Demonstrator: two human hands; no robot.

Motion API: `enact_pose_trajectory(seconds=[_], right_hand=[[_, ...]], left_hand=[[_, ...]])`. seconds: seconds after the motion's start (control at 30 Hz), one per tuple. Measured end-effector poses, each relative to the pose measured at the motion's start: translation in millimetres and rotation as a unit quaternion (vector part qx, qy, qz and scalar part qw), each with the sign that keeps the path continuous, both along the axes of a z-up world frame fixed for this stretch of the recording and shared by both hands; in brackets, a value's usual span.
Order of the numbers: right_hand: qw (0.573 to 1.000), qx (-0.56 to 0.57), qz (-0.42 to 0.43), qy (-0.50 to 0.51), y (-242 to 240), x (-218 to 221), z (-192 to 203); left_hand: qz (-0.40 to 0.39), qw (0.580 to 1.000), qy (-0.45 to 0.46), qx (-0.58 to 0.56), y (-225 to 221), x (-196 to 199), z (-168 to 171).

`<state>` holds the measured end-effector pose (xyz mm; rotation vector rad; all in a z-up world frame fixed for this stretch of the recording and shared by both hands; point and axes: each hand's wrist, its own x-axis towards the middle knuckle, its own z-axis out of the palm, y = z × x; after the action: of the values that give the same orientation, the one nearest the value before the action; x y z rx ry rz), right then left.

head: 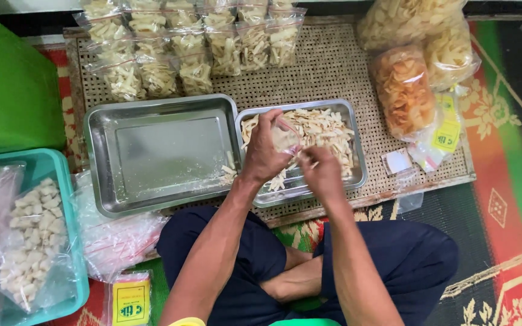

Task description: The person sits on a mat and packs dried food items from a metal tray into small plastic bags. They fill each bag by hand, seal it, and place it aside with other completed packages.

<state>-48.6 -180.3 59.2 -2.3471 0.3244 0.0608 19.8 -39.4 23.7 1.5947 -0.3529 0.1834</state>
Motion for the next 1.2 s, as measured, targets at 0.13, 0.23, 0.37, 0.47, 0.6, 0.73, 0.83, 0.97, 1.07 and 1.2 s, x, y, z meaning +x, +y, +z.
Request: enact_pose_trajectory(seconds=[0.13,0.23,0.37,0.47,0.6,0.73,0.83,0.97,1.07,1.2], right_hand=[[0.978,-0.062,0.028,0.196,15,-15,-66],[0.986,-0.144,0.087,0.022,40,-21,-70],[0.992,-0.112,0.060,0.001,30,-24,-114],[0.998,-0.055,0.037,0.022,15,-27,-122],[0.998,-0.003,-0.017,0.055,11,-31,-98],[0.999,0.022,-0.029,0.039,-4,-29,-107],[0.992,0.103,-0.062,0.026,-8,-29,-93],[0.971,0.197,-0.124,-0.048,-4,-23,-18],[0.966,0.204,-0.106,-0.120,-5,-15,35],[0.970,0.149,-0.007,-0.190,5,-2,92]], left_hand=[[0.012,1.000,-0.001,-0.011,7,1,-1],[0.027,0.999,-0.020,0.009,18,-3,-1],[0.017,1.000,-0.012,0.012,18,-1,-3],[0.013,1.000,-0.012,0.014,18,0,-2],[0.001,1.000,-0.010,0.014,19,-2,3],[-0.003,1.000,-0.006,0.012,19,-4,10],[0.001,1.000,-0.013,0.016,20,-4,9],[0.009,0.999,-0.031,0.021,18,-2,4],[0.002,0.998,-0.046,0.035,13,-1,2],[-0.021,0.997,-0.051,0.054,6,-3,4]])
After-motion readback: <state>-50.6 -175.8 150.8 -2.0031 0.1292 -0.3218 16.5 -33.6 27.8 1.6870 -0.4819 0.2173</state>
